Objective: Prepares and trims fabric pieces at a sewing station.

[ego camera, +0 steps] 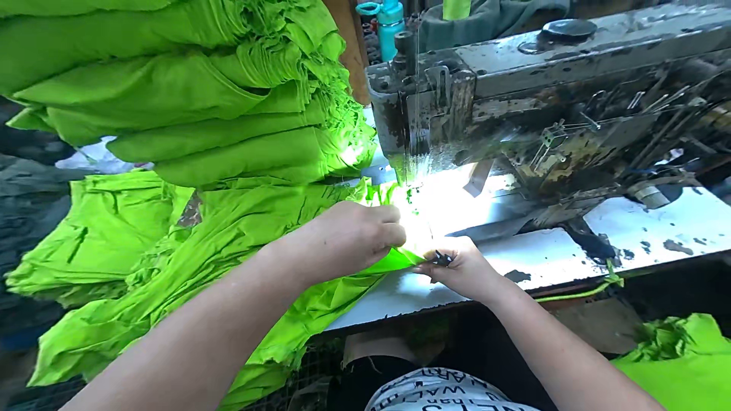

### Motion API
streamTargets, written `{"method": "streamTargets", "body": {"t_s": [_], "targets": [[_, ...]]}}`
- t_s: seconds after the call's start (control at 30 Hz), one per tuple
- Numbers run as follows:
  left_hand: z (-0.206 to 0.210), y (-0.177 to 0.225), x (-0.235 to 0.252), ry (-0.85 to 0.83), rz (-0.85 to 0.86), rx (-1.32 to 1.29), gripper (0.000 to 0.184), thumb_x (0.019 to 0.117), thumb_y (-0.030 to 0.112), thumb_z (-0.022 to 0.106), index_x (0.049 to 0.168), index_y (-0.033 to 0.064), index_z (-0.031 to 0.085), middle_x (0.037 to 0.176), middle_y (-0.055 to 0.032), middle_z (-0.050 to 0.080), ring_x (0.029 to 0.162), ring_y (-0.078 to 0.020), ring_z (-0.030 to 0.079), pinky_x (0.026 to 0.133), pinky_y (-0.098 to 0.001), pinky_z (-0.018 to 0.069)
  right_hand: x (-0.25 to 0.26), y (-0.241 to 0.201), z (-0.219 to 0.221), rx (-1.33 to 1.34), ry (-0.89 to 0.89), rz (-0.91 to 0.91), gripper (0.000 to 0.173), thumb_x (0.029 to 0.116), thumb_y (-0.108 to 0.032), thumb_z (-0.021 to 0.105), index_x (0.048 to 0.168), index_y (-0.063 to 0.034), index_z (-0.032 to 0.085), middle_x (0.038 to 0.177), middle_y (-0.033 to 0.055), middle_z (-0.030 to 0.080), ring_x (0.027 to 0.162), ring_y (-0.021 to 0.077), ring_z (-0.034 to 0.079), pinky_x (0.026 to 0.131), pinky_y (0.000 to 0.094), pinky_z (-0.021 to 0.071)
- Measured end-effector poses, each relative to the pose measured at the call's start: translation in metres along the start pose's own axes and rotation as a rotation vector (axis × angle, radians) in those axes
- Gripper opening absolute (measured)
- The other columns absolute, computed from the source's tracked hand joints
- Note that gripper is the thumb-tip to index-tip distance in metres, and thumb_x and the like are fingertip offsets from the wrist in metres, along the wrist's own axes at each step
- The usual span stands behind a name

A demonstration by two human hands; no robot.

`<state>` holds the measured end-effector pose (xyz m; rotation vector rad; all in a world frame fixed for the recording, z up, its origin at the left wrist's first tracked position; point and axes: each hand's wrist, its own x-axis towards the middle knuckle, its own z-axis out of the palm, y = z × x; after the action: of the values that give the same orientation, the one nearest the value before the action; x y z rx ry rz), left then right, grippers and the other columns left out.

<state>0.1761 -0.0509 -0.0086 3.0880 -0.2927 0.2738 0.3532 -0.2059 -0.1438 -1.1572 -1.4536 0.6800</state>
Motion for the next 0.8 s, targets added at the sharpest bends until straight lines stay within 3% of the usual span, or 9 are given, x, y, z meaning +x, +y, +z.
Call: {"method": "streamTargets", "body": {"t_s": [0.13,0.23,0.37,0.5,0.57,0.6,0.67,0.7,0.8], "targets": [[-0.011,-0.019,-0.003,-0.057,-0.090,0.231,0.007,0.0887,0.004,0.068,0.083,0.0068,0.070,0.083,-0.0091,0.063,0.063,-0.0270,0.064,0.050,-0.0463,0.0522,0.001,-0.001,0.000,-0.007,0.012,0.013,0.012,0.0940,-0.013,0.072,0.091,-0.0019,0.074,0.084,0.0000,0.072,0.069,-0.0010,0.067,0.065,0.0174,0.0591],[-0.013,-0.036,-0.009,-0.006,-0.133,0.166,0.008,0.0831,0.006,0.067,0.081,0.0116,0.071,0.076,-0.0035,0.062,0.066,-0.0231,0.065,0.054,-0.0456,0.0513,0.002,-0.004,0.000,-0.016,0.022,0.028,0.013,0.0938,-0.014,0.072,0.088,-0.0021,0.074,0.080,-0.0011,0.071,0.066,-0.0027,0.065,0.063,0.0157,0.0577],[-0.012,-0.024,-0.005,-0.028,-0.089,-0.063,0.013,0.0866,0.024,0.065,0.080,0.0198,0.076,0.071,0.0104,0.066,0.074,-0.0047,0.064,0.079,-0.0327,0.0540,0.001,0.000,0.000,-0.021,0.006,0.000,0.013,0.0939,-0.013,0.073,0.093,-0.0008,0.074,0.085,0.0013,0.073,0.071,-0.0007,0.067,0.066,0.0171,0.0590],[-0.016,-0.028,0.000,-0.056,-0.051,0.140,0.012,0.0866,0.016,0.063,0.076,0.0131,0.069,0.072,-0.0005,0.066,0.076,-0.0201,0.068,0.088,-0.0516,0.0509,0.001,0.000,0.002,0.003,0.017,-0.006,0.011,0.0940,-0.012,0.072,0.093,-0.0012,0.074,0.085,0.0005,0.073,0.070,-0.0006,0.067,0.066,0.0177,0.0595],[-0.015,-0.031,0.000,-0.080,-0.085,0.145,0.013,0.0867,0.018,0.062,0.077,0.0139,0.069,0.073,-0.0004,0.066,0.078,-0.0202,0.068,0.092,-0.0536,0.0500,0.001,0.000,0.002,0.034,0.025,0.006,0.010,0.0941,-0.011,0.072,0.092,-0.0019,0.074,0.084,-0.0005,0.073,0.069,-0.0009,0.067,0.064,0.0178,0.0593],[-0.015,-0.029,0.000,-0.088,-0.111,0.087,0.015,0.0877,0.024,0.065,0.076,0.0159,0.070,0.070,0.0023,0.065,0.075,-0.0165,0.067,0.088,-0.0486,0.0520,0.001,0.000,0.002,0.047,0.028,0.009,0.010,0.0938,-0.011,0.072,0.092,-0.0018,0.074,0.083,-0.0004,0.073,0.068,-0.0008,0.067,0.063,0.0179,0.0594],[-0.015,-0.022,0.003,-0.128,-0.210,-0.128,0.030,0.0855,0.050,0.072,0.072,0.0225,0.071,0.062,0.0112,0.061,0.061,-0.0030,0.059,0.061,-0.0286,0.0514,-0.001,0.002,0.002,0.071,0.020,0.013,0.010,0.0937,-0.011,0.073,0.094,-0.0011,0.074,0.085,0.0006,0.073,0.068,0.0003,0.067,0.063,0.0186,0.0600],[-0.016,-0.018,0.005,-0.183,-0.279,-0.239,0.034,0.0815,0.056,0.077,0.072,0.0235,0.072,0.062,0.0126,0.062,0.058,-0.0001,0.058,0.053,-0.0247,0.0500,-0.002,0.003,0.002,0.083,0.020,0.016,0.010,0.0935,-0.010,0.073,0.094,-0.0006,0.074,0.086,0.0013,0.073,0.068,0.0010,0.068,0.063,0.0191,0.0599],[-0.012,-0.014,0.009,-0.230,-0.271,-0.242,0.028,0.0857,0.048,0.075,0.073,0.0235,0.072,0.065,0.0128,0.062,0.060,0.0000,0.058,0.054,-0.0256,0.0495,-0.005,0.003,0.002,0.108,0.014,0.034,0.009,0.0931,-0.010,0.074,0.094,-0.0003,0.074,0.086,0.0019,0.074,0.069,0.0022,0.068,0.062,0.0200,0.0605]]}}
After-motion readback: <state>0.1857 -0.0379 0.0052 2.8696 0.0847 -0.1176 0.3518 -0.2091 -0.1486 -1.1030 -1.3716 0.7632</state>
